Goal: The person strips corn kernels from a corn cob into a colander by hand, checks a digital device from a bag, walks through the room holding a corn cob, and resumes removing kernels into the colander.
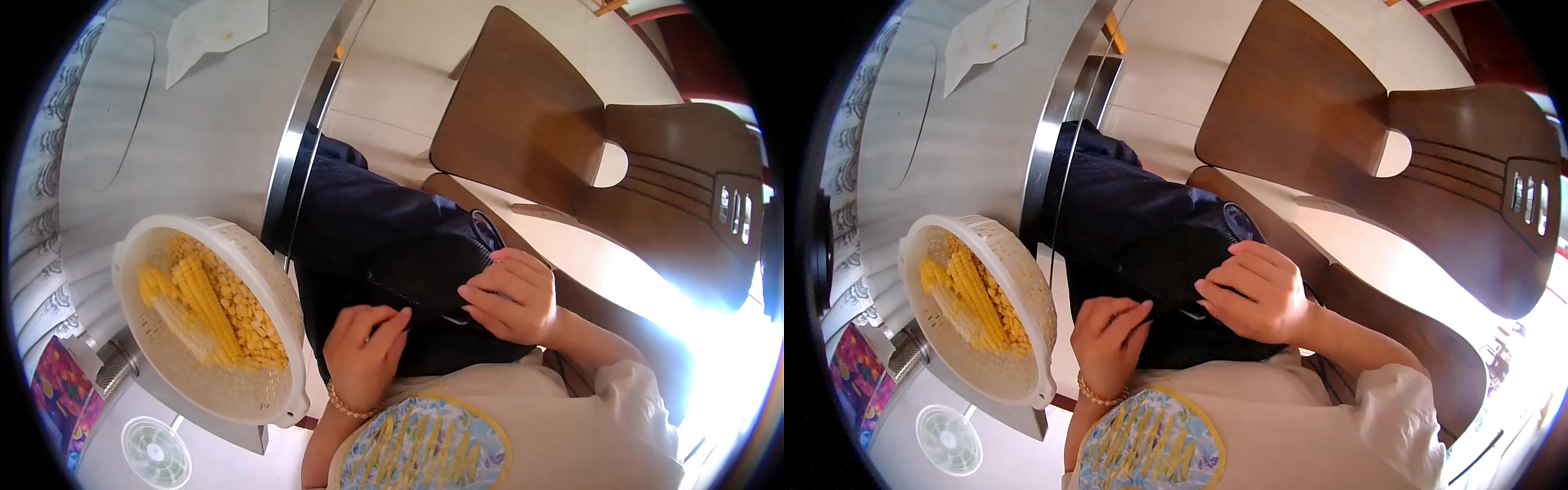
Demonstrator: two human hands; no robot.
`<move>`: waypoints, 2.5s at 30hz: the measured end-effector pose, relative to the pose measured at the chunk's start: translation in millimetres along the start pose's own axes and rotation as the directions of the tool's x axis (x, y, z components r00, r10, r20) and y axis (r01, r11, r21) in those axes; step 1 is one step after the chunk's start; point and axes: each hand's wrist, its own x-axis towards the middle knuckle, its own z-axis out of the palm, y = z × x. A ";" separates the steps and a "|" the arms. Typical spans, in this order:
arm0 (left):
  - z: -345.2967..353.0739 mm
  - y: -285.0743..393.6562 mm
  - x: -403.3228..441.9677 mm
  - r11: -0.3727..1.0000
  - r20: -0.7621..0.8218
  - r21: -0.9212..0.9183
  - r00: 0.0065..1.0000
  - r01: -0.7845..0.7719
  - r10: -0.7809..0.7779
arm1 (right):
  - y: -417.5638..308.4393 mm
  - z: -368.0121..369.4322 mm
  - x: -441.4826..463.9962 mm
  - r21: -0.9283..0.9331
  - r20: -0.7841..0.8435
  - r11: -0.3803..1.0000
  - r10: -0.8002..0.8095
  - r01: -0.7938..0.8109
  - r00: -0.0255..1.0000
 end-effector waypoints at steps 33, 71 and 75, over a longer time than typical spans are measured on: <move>-13.4 -3.8 -11.1 0.918 0.080 -0.010 0.915 -0.396 0.396 | -1.8 -14.8 -5.6 0.209 0.049 0.934 -0.306 0.289 0.951; 19.4 -6.8 43.3 0.998 0.175 0.052 0.984 -0.040 0.030 | 27.3 15.3 11.9 0.019 0.219 0.964 0.254 -0.265 0.942; 16.9 -5.4 34.7 0.995 0.123 0.044 0.988 -0.094 0.088 | 23.1 15.7 10.1 0.041 0.179 0.976 0.203 -0.214 0.963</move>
